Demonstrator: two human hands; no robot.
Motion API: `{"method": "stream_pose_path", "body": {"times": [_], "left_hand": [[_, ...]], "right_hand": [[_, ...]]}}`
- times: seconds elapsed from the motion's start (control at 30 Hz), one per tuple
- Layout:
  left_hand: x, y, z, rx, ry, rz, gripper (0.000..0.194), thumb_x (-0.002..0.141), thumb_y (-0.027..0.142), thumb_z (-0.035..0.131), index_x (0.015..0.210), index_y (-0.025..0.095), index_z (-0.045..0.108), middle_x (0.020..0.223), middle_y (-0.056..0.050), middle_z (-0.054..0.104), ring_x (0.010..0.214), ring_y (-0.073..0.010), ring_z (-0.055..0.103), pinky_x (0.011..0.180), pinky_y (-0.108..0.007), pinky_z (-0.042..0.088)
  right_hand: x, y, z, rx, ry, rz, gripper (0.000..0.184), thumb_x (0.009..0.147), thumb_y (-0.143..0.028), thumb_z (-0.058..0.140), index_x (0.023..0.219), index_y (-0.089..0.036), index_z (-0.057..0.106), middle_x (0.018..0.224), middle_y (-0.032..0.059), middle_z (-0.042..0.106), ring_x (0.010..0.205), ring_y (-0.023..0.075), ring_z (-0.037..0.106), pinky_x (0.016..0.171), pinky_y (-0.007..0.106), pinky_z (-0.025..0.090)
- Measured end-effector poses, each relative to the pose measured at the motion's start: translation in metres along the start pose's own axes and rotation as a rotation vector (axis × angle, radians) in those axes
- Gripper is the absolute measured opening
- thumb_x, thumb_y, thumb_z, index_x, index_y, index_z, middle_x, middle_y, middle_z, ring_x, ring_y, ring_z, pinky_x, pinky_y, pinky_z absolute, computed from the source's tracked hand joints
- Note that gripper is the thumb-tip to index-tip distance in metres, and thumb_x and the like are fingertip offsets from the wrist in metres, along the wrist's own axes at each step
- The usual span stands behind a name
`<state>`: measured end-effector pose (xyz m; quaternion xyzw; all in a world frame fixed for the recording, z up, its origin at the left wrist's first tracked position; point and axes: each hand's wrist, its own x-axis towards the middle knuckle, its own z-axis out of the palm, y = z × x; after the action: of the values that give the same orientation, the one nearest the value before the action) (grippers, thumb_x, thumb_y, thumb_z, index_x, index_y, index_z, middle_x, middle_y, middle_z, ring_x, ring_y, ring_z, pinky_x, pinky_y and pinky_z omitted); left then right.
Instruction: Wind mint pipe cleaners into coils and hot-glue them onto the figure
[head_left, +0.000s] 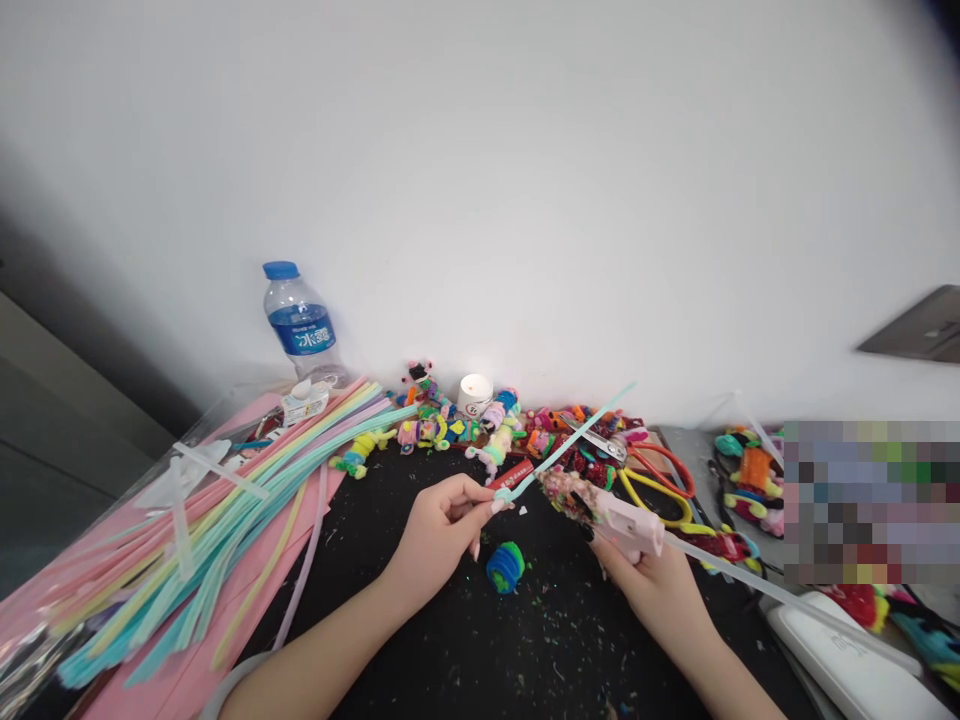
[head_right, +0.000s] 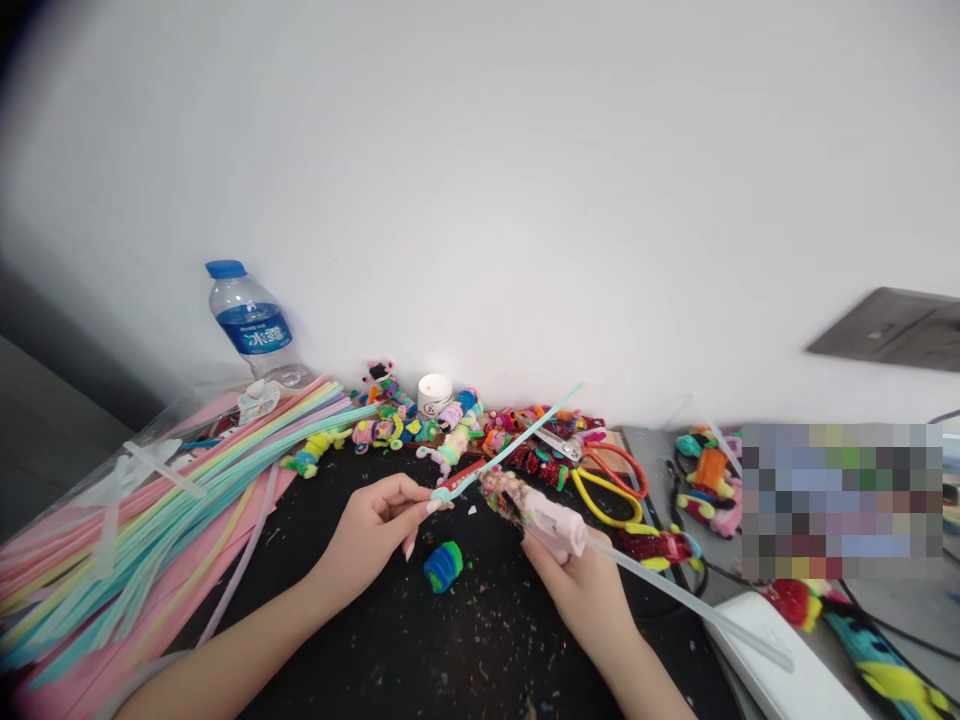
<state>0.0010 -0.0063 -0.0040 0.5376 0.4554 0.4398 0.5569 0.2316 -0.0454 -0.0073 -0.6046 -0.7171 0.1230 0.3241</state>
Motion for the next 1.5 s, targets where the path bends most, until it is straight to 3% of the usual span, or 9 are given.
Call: {"method": "stream_pose_path", "body": {"times": [0.2, 0.37, 0.47, 0.63, 0.73, 0.9, 1.03, 1.17, 1.5], "left_hand": [[0.002, 0.002, -0.002, -0.030, 0.073, 0.027, 0.012, 0.074, 0.025, 0.062, 0.071, 0.013, 0.059, 0.048, 0.007, 0.050, 0.036, -0.0044, 0.042, 0.040, -0.017, 0.034], [0.008, -0.001, -0.005, -0.137, 0.184, 0.019, 0.014, 0.074, 0.027, 0.063, 0.075, 0.014, 0.059, 0.054, 0.005, 0.055, 0.037, -0.0031, 0.039, 0.040, -0.017, 0.032], [0.010, -0.002, -0.006, -0.168, 0.200, 0.029, 0.014, 0.076, 0.028, 0.062, 0.078, 0.014, 0.059, 0.060, 0.004, 0.059, 0.039, -0.0023, 0.039, 0.040, -0.016, 0.032], [0.010, -0.002, -0.004, -0.183, 0.152, 0.019, 0.015, 0.074, 0.027, 0.064, 0.075, 0.014, 0.058, 0.058, 0.004, 0.058, 0.036, -0.0019, 0.038, 0.038, -0.016, 0.031], [0.005, 0.000, -0.002, -0.157, 0.038, 0.008, 0.016, 0.073, 0.028, 0.064, 0.074, 0.013, 0.058, 0.065, 0.000, 0.063, 0.035, -0.0021, 0.040, 0.037, -0.017, 0.033], [-0.003, 0.000, 0.005, -0.126, -0.220, -0.059, 0.020, 0.071, 0.030, 0.066, 0.070, 0.012, 0.058, 0.056, 0.000, 0.061, 0.033, -0.0038, 0.042, 0.034, -0.017, 0.034], [-0.008, -0.002, 0.008, -0.090, -0.327, -0.098, 0.018, 0.070, 0.029, 0.067, 0.070, 0.013, 0.058, 0.048, 0.005, 0.054, 0.033, -0.0050, 0.045, 0.035, -0.017, 0.035], [-0.008, -0.003, 0.008, -0.079, -0.345, -0.116, 0.018, 0.069, 0.030, 0.067, 0.070, 0.013, 0.060, 0.049, 0.004, 0.056, 0.034, -0.0055, 0.046, 0.035, -0.017, 0.036], [-0.006, -0.002, 0.005, -0.025, -0.348, -0.070, 0.016, 0.073, 0.028, 0.062, 0.072, 0.012, 0.064, 0.061, -0.003, 0.067, 0.034, -0.0049, 0.045, 0.037, -0.017, 0.035]], "right_hand": [[0.003, -0.003, -0.002, 0.006, 0.073, 0.036, 0.019, 0.079, -0.031, 0.051, 0.080, -0.018, 0.065, 0.071, 0.0046, 0.070, 0.062, 0.0231, 0.064, 0.057, 0.029, 0.050], [0.005, -0.009, -0.007, -0.042, -0.123, 0.065, 0.017, 0.081, -0.029, 0.049, 0.090, -0.021, 0.061, 0.080, 0.0031, 0.069, 0.069, 0.0208, 0.064, 0.060, 0.028, 0.050], [0.004, -0.011, -0.008, -0.136, -0.193, -0.019, 0.027, 0.078, -0.022, 0.049, 0.105, -0.021, 0.056, 0.097, 0.0060, 0.066, 0.083, 0.0237, 0.061, 0.072, 0.035, 0.048], [0.001, -0.013, -0.007, -0.186, -0.239, -0.141, 0.057, 0.066, -0.007, 0.050, 0.121, -0.022, 0.046, 0.113, 0.0073, 0.055, 0.105, 0.0280, 0.047, 0.091, 0.045, 0.036], [0.001, -0.013, -0.009, -0.063, -0.167, -0.156, 0.052, 0.074, -0.013, 0.050, 0.125, -0.023, 0.040, 0.120, 0.0085, 0.048, 0.114, 0.0287, 0.039, 0.096, 0.047, 0.030], [0.000, -0.011, -0.009, 0.237, -0.038, -0.071, 0.017, 0.087, -0.033, 0.043, 0.097, -0.021, 0.050, 0.088, 0.0055, 0.052, 0.081, 0.0227, 0.049, 0.069, 0.034, 0.040], [-0.003, -0.011, -0.006, 0.381, 0.008, 0.037, 0.028, 0.090, -0.039, 0.039, 0.071, -0.020, 0.047, 0.067, -0.0004, 0.042, 0.061, 0.0166, 0.042, 0.054, 0.027, 0.035], [-0.005, -0.013, -0.003, 0.402, 0.020, 0.075, 0.040, 0.092, -0.036, 0.036, 0.055, -0.020, 0.039, 0.058, -0.0025, 0.037, 0.055, 0.0141, 0.039, 0.054, 0.026, 0.031], [-0.006, -0.011, 0.001, 0.459, 0.009, 0.155, 0.045, 0.091, -0.042, 0.036, 0.052, -0.020, 0.039, 0.053, -0.0035, 0.035, 0.050, 0.0128, 0.035, 0.049, 0.024, 0.027]]}}
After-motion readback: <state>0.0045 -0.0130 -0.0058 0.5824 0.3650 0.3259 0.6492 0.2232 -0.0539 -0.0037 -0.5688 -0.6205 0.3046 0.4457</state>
